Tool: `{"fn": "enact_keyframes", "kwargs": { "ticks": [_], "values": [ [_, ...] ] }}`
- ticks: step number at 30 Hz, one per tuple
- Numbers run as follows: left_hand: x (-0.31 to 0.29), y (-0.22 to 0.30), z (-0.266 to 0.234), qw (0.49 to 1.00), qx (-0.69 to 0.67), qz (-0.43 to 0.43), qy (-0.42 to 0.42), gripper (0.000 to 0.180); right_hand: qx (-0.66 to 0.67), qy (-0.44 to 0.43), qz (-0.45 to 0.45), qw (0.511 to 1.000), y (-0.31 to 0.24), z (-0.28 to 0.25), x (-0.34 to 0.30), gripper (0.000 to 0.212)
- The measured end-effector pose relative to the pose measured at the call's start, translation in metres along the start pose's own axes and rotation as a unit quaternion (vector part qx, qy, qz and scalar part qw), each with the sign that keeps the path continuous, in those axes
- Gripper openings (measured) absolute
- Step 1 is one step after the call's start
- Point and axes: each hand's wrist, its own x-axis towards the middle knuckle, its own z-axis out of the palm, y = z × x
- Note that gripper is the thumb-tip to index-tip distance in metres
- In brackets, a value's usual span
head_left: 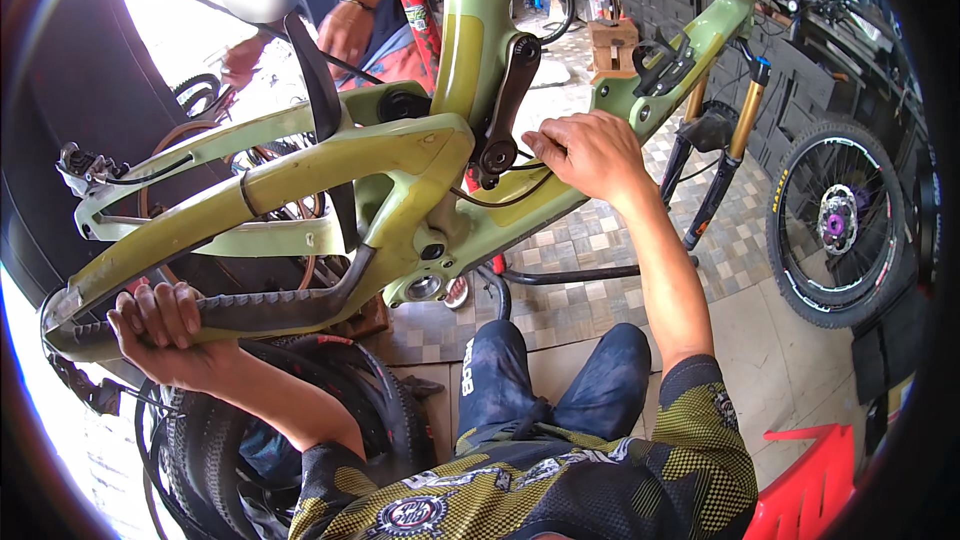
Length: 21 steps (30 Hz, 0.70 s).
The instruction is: The person assembles a bicycle frame by attaching the rear derailleur and crankset. They use a screwdriver to tighten bolts on the frame and crank arm, ensuring components are securely fastened. The task involves handling the frame, derailleur, and crankset with precision.
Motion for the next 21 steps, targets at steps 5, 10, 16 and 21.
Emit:
{"fn": "enact_keyframes", "kwargs": {
  "ticks": [5, 10, 16, 21],
  "values": [
    [-0.0024, 0.0013, 0.0005, 1.0, 0.0, 0.002, 0.008, 0.032, -0.004, -0.008, 0.007, 1.0, -0.0013, -0.0025, 0.001, 0.049],
    [-0.0035, 0.0004, -0.0007, 1.0, 0.001, 0.009, 0.009, 0.031, 0.012, 0.023, -0.006, 1.0, -0.0009, -0.0011, 0.0043, 0.048],
    [0.0001, 0.0011, 0.0017, 1.0, 0.002, -0.004, 0.0, 0.031, 0.002, 0.0, 0.01, 1.0, -0.0058, -0.0075, 0.0019, 0.047],
    [-0.0038, 0.0001, -0.0006, 1.0, -0.001, 0.003, 0.018, 0.031, 0.009, -0.005, 0.016, 1.0, -0.0052, -0.0067, 0.0042, 0.047]
  ]
}}
